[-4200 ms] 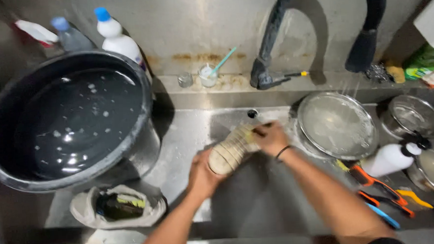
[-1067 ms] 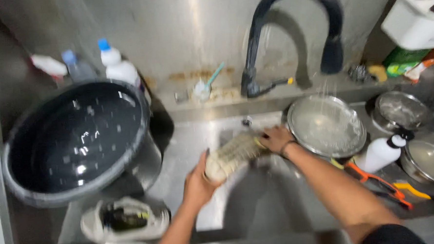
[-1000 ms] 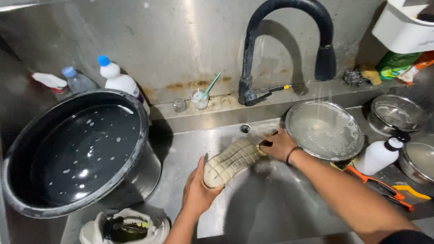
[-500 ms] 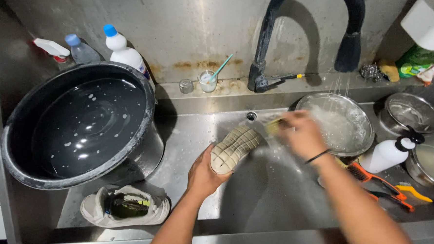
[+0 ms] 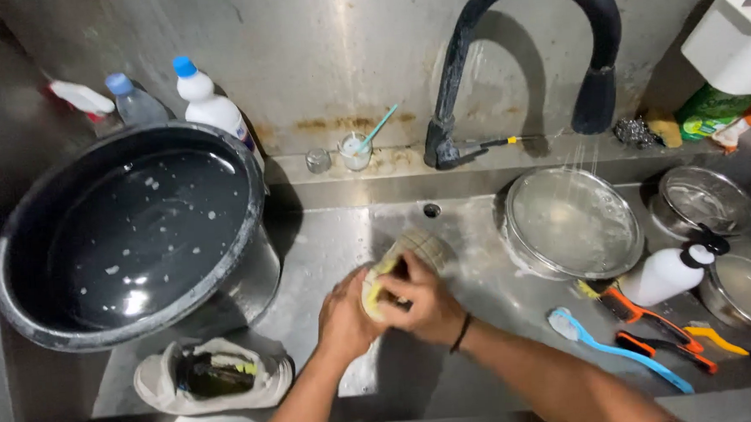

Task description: The person scrubs a white sneaker under running water in a stainless steel sink using a yellow sponge and an orange brush. They rinse the shoe and continue scrubbing different areas of the sole and upper.

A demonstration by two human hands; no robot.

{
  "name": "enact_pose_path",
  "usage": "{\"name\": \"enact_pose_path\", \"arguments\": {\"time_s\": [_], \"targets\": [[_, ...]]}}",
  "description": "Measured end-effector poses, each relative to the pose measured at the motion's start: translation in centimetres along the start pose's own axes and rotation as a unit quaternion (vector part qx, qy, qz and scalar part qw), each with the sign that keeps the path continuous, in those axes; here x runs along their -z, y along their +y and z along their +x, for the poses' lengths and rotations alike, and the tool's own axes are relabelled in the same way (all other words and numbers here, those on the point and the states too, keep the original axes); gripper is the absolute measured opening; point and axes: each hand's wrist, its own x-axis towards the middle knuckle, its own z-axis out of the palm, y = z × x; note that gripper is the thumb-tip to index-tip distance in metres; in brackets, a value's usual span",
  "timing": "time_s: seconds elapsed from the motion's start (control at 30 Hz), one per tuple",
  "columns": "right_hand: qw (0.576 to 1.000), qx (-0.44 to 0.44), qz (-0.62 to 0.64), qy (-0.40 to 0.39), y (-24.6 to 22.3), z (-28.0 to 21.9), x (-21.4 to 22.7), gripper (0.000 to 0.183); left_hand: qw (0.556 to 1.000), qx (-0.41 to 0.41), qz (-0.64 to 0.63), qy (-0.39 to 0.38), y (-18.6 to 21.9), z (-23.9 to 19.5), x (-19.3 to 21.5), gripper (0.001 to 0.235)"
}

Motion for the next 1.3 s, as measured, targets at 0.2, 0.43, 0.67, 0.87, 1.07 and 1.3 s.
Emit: {"name": "enact_pose_path", "arguments": {"time_s": [0.2, 0.43, 0.67, 0.87, 1.07, 1.3], "targets": [[0.883, -0.430, -0.173, -0.079, 8.5, 0.5, 5.0, 0.062, 0.993, 0.084, -0.038, -0.069, 0.6, -0.5, 0.3, 0.097], [0.955, 0.078, -0.266, 0.104, 8.4, -4.9, -3.1, 0.037, 0.984, 0.114, 0.040, -0.129, 1.7, -0.8, 0.2, 0.099], [0.945, -0.048, -0.304, 0.112, 11.7, -6.9, -3.3, 0.040, 0.984, 0.108, 0.094, -0.106, 0.0, -1.3, -2.9, 0.095], [0.978, 0.033, -0.196, 0.057, 4.6, -6.1, -2.3, 0.040, 0.983, 0.106, 0.099, -0.108, -0.2, -1.3, -2.6, 0.100], [0.976, 0.135, -0.157, 0.069, 3.7, -6.7, -5.0, 0.032, 0.976, 0.112, 0.129, -0.134, -0.3, -1.6, -2.3, 0.105], [0.870, -0.341, -0.321, -0.151, 10.9, -8.5, 5.5, 0.045, 0.983, 0.122, 0.074, -0.114, 0.9, -1.3, -0.8, 0.099]]}}
